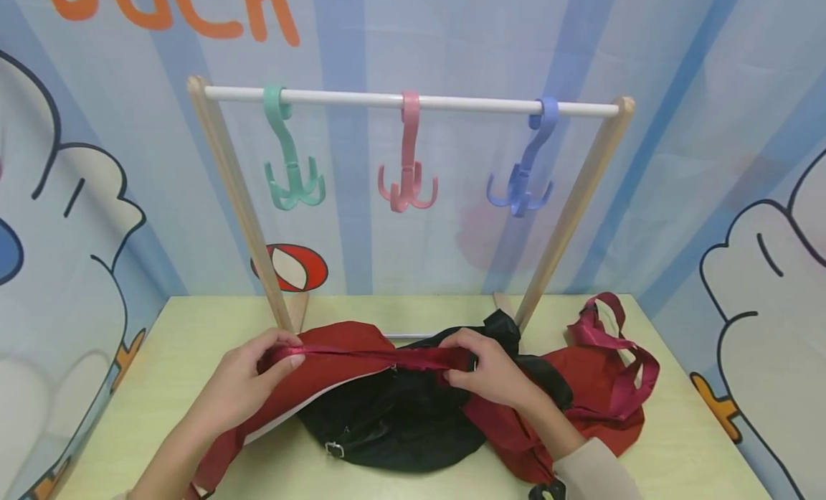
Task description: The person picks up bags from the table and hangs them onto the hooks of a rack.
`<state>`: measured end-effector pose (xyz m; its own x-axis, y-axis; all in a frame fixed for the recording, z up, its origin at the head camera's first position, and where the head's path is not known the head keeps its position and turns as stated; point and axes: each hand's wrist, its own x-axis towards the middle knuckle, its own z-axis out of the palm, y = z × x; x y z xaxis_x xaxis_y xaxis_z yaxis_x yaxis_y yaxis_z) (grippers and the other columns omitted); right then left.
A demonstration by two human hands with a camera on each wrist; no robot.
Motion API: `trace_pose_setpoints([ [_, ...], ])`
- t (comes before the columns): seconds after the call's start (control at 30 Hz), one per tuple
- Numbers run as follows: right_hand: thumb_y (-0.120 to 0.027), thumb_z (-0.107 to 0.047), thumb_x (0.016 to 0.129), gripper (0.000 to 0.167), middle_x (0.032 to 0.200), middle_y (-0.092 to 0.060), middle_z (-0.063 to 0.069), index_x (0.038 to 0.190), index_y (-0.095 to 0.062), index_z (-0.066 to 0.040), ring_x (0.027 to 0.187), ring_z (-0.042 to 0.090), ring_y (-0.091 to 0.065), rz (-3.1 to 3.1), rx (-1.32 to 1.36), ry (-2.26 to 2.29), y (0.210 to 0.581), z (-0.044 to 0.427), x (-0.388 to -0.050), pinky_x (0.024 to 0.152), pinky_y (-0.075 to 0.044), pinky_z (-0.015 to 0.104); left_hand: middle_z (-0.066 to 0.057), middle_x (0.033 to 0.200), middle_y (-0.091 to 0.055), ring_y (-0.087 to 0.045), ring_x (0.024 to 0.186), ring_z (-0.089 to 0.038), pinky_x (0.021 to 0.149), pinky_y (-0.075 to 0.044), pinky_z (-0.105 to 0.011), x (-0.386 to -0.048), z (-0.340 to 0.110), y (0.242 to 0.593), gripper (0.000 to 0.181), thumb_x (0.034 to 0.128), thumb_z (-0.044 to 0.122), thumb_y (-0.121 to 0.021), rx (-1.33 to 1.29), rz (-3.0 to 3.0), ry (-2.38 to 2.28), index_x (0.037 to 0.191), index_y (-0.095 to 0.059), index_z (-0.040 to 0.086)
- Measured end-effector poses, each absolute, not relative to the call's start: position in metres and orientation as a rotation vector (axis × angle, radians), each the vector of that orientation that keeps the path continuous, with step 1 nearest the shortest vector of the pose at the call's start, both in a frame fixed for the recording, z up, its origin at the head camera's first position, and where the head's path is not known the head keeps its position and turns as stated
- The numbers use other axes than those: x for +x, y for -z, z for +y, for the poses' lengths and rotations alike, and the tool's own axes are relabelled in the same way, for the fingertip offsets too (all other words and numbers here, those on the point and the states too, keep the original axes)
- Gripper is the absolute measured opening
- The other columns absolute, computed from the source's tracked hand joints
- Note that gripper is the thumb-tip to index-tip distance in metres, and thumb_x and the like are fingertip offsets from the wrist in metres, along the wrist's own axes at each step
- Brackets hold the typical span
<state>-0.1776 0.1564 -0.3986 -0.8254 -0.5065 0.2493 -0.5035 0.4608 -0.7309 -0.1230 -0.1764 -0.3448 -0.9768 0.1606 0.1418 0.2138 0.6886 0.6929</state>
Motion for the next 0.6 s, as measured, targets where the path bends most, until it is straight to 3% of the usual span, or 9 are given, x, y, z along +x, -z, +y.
trace_pose_setpoints([
  [0.6,-0.063,-0.001,0.072,0.017,0.08,-0.056,-0.005,0.084,-0.064,-0.013,0.074,0.017,-0.052,2.73,-1.037,1.358,0.38,0.157,-0.187,0.069,-0.044,0.036,-0.006,0.1,-0.061,-0.057,0.086,-0.021,0.07,-0.049,-0.035,-0.124,-0.185,0.328,0.028,0.0897,0.023,-0.059,-0.283,-2.8,1.14,0.113,-0.056,0.008],
])
